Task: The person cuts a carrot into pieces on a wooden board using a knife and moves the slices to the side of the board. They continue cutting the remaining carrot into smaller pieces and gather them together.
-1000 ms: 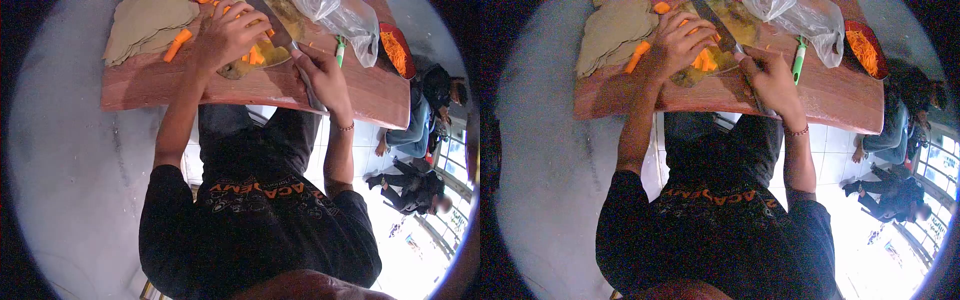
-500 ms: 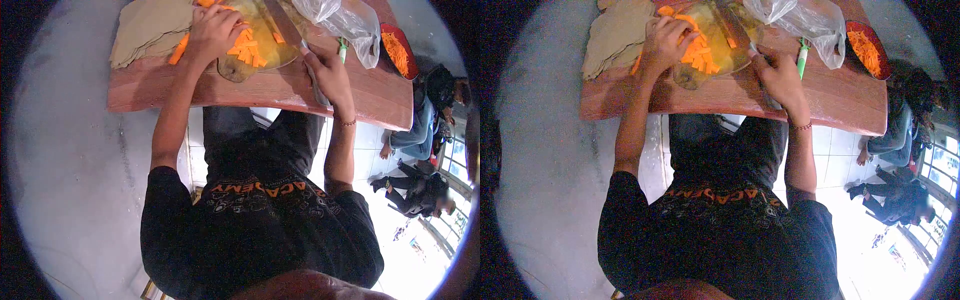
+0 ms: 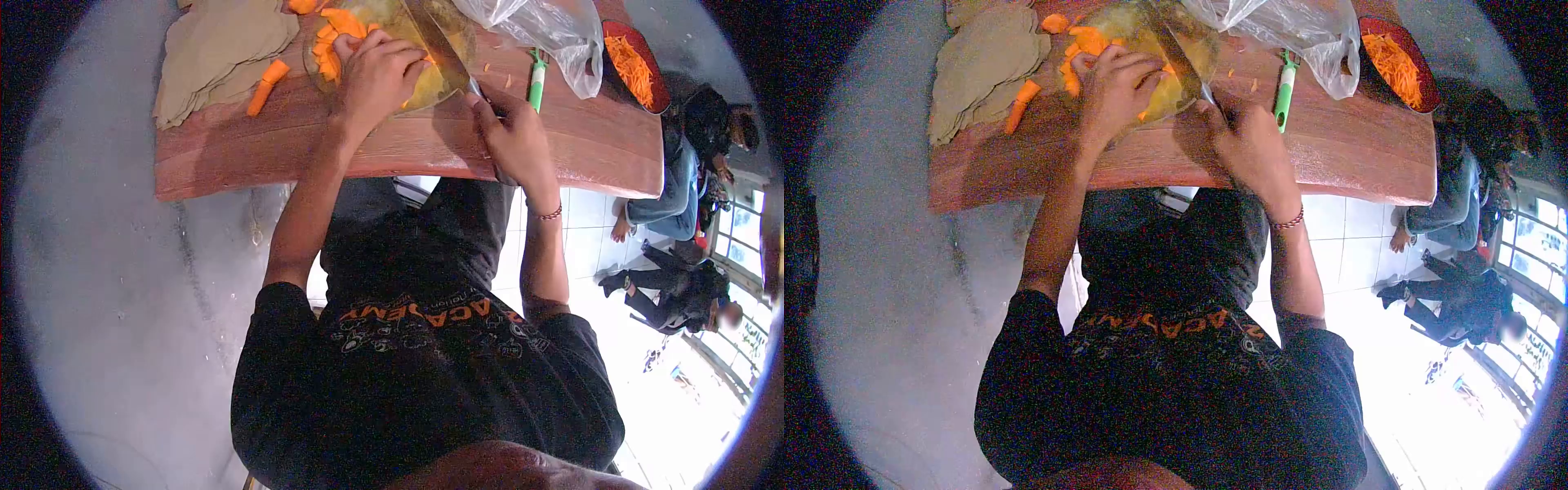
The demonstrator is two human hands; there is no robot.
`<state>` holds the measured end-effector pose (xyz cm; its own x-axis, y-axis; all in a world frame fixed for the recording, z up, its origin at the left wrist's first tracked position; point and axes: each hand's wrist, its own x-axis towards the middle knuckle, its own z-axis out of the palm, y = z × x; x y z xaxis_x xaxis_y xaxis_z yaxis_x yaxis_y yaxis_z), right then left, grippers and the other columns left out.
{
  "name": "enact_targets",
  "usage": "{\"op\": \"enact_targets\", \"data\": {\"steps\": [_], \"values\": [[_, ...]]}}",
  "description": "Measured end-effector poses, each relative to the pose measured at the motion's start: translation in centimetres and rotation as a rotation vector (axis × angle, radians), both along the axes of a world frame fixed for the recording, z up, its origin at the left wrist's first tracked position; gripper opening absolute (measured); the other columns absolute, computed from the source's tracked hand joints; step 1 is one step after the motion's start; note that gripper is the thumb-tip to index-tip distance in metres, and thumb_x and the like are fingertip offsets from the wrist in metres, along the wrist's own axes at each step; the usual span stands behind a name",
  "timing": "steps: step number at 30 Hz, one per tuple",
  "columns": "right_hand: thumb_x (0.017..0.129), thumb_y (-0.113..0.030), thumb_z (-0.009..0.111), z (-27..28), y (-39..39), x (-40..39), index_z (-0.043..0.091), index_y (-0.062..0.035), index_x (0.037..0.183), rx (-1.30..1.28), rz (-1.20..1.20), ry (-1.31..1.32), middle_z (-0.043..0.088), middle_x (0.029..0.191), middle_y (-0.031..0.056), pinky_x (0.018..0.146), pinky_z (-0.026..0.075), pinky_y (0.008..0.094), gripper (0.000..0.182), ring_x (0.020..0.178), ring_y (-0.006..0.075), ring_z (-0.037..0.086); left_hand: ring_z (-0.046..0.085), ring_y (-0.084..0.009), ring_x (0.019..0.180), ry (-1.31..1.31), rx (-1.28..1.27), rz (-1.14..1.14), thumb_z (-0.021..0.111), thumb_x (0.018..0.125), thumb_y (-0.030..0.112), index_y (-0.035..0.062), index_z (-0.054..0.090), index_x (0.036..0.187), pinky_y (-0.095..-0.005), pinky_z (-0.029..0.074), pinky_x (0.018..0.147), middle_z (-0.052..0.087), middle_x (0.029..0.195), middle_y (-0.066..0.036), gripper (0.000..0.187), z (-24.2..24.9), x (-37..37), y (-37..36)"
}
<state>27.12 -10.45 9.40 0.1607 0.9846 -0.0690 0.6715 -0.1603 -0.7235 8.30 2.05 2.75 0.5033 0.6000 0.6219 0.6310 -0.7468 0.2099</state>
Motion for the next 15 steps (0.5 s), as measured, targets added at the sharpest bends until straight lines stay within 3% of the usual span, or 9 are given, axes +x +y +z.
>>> {"op": "enact_targets", "data": {"steps": [7, 10, 12, 13, 15], "values": [[0.099, -0.031, 0.061, -0.1, -0.2, -0.7, 0.064, 0.0015, 0.126, -0.006, -0.017, 0.012, 0.069, 0.077, 0.0178, 0.068, 0.051, 0.0363, 0.043, 0.068, 0.0202, 0.065, 0.062, -0.0149, 0.092, -0.061, -0.002, 0.003, 0.073, 0.086, 0.025, 0.0143, 0.081, 0.088, -0.0464, 0.029, 0.091, 0.077, 0.09, 0.005, 0.013, -0.3, 0.1, -0.3], [0.099, -0.03, 0.061, -0.4, -0.2, -0.7, 0.064, 0.0025, 0.125, 0.07, -0.004, -0.032, 0.069, 0.079, 0.0219, 0.068, 0.052, 0.0381, 0.043, 0.07, 0.026, 0.069, 0.062, -0.0152, 0.091, -0.065, 0.039, 0.002, 0.072, 0.086, 0.025, 0.0147, 0.08, 0.087, -0.0468, 0.029, 0.091, 0.077, 0.09, 0.005, 0.013, -0.2, 0.2, -0.3], [0.099, -0.029, 0.061, 0.3, -0.2, -1.1, 0.065, 0.0038, 0.123, 0.01, 0.009, -0.055, 0.069, 0.086, 0.028, 0.072, 0.053, 0.0414, 0.042, 0.08, 0.0368, 0.072, 0.061, -0.0158, 0.091, -0.062, 0.017, 0.006, 0.072, 0.086, 0.024, 0.015, 0.08, 0.085, -0.0474, 0.029, 0.091, 0.077, 0.089, 0.005, 0.012, -0.1, 0.2, -0.5], [0.099, -0.029, 0.061, 0.0, 0.0, -1.4, 0.065, 0.0038, 0.123, 0.01, 0.009, -0.056, 0.069, 0.086, 0.028, 0.072, 0.053, 0.0414, 0.042, 0.08, 0.0368, 0.072, 0.061, -0.0158, 0.091, -0.063, 0.017, 0.006, 0.072, 0.086, 0.024, 0.015, 0.08, 0.085, -0.0474, 0.029, 0.091, 0.077, 0.089, 0.005, 0.012, 0.0, 0.2, -0.4], [0.099, -0.028, 0.057, -0.9, 0.3, -2.0, 0.068, -0.0012, 0.105, 0.162, 0.031, -0.177, 0.066, 0.082, 0.0298, 0.07, 0.053, 0.0555, 0.03, 0.079, 0.0491, 0.066, 0.061, -0.016, 0.09, -0.046, 0.04, 0.006, 0.072, 0.086, 0.023, 0.0151, 0.08, 0.084, -0.0478, 0.029, 0.09, 0.077, 0.088, 0.005, 0.011, 0.0, 0.2, -0.5]]}}
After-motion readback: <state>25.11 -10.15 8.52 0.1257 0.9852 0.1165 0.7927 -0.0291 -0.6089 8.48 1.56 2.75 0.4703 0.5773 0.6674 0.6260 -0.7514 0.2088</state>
